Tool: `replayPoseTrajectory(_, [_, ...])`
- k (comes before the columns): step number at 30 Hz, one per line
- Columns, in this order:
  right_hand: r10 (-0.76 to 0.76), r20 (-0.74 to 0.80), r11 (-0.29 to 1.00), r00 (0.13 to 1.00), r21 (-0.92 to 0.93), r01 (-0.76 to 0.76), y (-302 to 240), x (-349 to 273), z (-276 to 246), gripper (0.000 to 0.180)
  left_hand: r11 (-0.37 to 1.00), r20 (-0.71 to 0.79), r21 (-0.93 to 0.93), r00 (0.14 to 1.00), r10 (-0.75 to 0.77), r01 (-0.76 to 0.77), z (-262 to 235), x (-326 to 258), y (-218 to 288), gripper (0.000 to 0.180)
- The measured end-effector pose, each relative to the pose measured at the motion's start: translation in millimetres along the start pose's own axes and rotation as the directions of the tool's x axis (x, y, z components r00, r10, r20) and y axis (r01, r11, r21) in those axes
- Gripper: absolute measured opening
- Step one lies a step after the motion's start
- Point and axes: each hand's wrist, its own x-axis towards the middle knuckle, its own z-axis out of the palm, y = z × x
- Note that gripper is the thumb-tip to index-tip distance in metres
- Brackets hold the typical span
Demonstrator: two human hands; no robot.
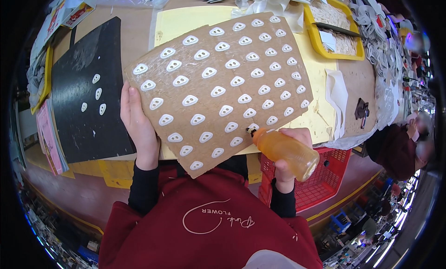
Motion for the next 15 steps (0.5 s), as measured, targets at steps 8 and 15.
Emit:
replayPoseTrajectory(8, [-0.057, 0.029, 0.998, 0.998, -0.001, 0.057, -4.4, 20.0, 0.5, 0.063, 1.0, -0.001, -0.025, 1.0, -0.002, 0.002, 1.4, -0.8, 1.2, 0.047])
replayPoseTrajectory(15, [-0.011, 0.083, 0.999, 0.997, 0.031, 0.008, -13.8, 30.3, -1.0, 0.06, 0.999, 0.021, -0.03, 1.0, -0.009, 0.01, 0.2, 0.0, 1.1, 0.047])
